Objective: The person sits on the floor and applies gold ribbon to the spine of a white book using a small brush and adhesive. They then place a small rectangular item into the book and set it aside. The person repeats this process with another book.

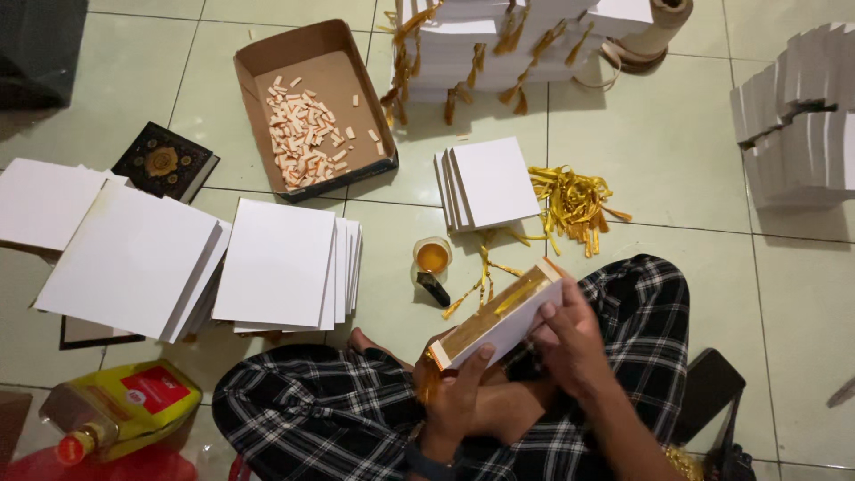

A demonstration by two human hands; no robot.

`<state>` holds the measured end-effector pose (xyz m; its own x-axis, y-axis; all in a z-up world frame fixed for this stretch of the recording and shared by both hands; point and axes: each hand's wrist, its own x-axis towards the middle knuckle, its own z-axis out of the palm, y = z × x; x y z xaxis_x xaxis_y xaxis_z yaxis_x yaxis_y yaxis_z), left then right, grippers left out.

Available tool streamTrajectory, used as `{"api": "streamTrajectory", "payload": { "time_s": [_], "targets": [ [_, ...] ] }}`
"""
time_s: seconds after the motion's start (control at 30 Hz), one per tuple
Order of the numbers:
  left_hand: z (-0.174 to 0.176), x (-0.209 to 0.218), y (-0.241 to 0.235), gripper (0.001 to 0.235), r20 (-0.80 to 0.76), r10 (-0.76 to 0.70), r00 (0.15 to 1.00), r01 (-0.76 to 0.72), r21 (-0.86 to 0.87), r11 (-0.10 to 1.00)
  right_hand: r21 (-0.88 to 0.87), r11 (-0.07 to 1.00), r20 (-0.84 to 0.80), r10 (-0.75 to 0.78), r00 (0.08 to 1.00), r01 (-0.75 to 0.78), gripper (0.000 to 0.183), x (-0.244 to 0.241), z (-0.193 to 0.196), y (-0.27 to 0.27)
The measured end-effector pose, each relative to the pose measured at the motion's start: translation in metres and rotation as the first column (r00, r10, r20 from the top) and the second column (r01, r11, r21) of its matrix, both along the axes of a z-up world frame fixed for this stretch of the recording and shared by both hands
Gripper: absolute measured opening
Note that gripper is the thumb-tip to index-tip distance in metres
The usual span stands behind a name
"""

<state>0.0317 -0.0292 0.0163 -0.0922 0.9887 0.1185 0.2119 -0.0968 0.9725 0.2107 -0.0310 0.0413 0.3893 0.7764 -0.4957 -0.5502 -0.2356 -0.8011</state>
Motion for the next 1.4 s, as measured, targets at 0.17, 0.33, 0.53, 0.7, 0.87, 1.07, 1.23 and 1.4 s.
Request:
{"api": "streamTrajectory", "payload": {
  "time_s": [0.17,0.33,0.53,0.7,0.87,1.07,1.23,1.4],
  "targets": [
    [-0.007,0.005,-0.005,0.038,0.128,0.078,0.989,-0.08,0.014,0.997,-0.117,0.992,0.528,0.031,0.849,0.037,0.091,-0.042,0.036,0.007],
    [0.008,0.002,0.0,0.036,0.204,0.079,0.976,-0.074,-0.028,0.997,0.325,0.931,0.875,-0.231,0.425,-0.163,0.061,-0.03,0.031,-0.004],
    [-0.004,-0.016,0.009,0.037,-0.088,0.248,0.965,-0.21,0.31,0.927,-0.238,0.957,0.821,0.29,0.492,-0.166,0.023,-0.012,-0.012,0.027],
    [0.007,-0.035,0.025,0.031,-0.106,0.444,0.89,-0.339,0.497,0.798,-0.484,0.748,0.693,0.644,0.323,-0.453,0.044,-0.056,-0.05,0.052],
    [0.005,-0.048,0.022,0.041,0.017,0.294,0.956,-0.267,0.469,0.842,-0.567,0.731,0.671,0.677,0.302,-0.38,0.044,-0.088,-0.083,0.072],
    [0.014,-0.049,0.03,0.039,-0.102,0.323,0.941,-0.237,0.483,0.843,-0.44,0.767,0.731,0.608,0.308,-0.467,0.032,-0.078,-0.106,0.049],
    [0.014,-0.049,0.032,0.04,-0.113,0.346,0.932,-0.264,0.446,0.856,-0.34,0.78,0.503,0.623,0.599,-0.525,0.039,-0.068,-0.087,0.045],
    [0.014,-0.049,0.032,0.048,-0.072,0.344,0.936,-0.282,0.43,0.858,-0.261,0.829,0.46,0.557,0.691,-0.494,0.036,-0.074,-0.077,0.047]
  ]
}}
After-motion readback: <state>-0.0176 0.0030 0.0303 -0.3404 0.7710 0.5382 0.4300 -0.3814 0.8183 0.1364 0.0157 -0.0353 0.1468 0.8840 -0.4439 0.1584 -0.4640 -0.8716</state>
